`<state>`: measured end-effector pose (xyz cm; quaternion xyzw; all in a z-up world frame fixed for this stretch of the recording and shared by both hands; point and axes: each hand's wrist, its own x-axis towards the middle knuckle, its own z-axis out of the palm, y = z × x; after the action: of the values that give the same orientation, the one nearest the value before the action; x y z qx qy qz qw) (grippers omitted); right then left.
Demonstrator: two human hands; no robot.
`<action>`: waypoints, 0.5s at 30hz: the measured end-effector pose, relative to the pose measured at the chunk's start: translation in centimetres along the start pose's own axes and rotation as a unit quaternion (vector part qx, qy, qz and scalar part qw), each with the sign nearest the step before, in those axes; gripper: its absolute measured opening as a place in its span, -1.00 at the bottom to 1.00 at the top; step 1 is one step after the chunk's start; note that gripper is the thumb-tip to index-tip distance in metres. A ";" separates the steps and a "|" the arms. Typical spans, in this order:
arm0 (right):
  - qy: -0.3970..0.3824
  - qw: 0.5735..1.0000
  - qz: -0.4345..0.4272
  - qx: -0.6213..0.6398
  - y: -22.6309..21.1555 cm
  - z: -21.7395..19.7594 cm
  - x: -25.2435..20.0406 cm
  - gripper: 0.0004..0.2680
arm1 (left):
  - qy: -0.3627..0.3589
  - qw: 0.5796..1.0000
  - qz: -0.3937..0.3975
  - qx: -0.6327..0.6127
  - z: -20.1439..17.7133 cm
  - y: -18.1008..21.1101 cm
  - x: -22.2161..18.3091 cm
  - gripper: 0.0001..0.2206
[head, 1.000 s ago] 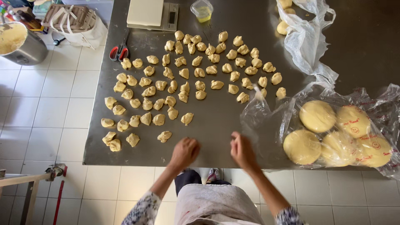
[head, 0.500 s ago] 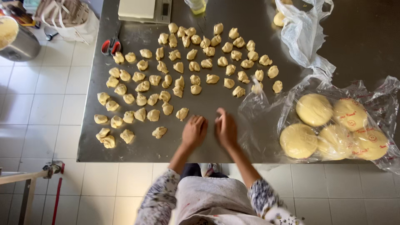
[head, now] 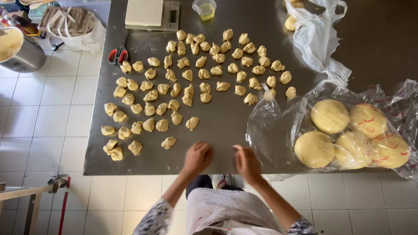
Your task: The person weighs pieces of dough on a scale and rolls them into balls by hand on a metal table.
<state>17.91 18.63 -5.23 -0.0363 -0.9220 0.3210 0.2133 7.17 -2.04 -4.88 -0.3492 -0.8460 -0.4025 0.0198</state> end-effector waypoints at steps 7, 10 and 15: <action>0.030 0.996 -0.009 0.084 -0.4 5.3 3.1 -0.75 | 0.030 0.999 -0.013 -0.026 2.8 0.7 2.8 -0.88; -0.068 0.997 0.003 0.030 0.2 1.2 -1.3 -0.69 | 0.007 0.999 -0.035 -0.016 -0.5 -0.2 0.4 -0.86; 0.037 0.999 -0.002 -0.035 1.0 2.9 4.8 -0.71 | 0.071 0.997 -0.012 0.009 1.3 0.7 3.1 -0.92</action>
<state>12.31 18.68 -6.11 -0.0538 -0.9242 0.2868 0.2463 5.63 0.93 -4.27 -0.3091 -0.8503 -0.4189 0.0777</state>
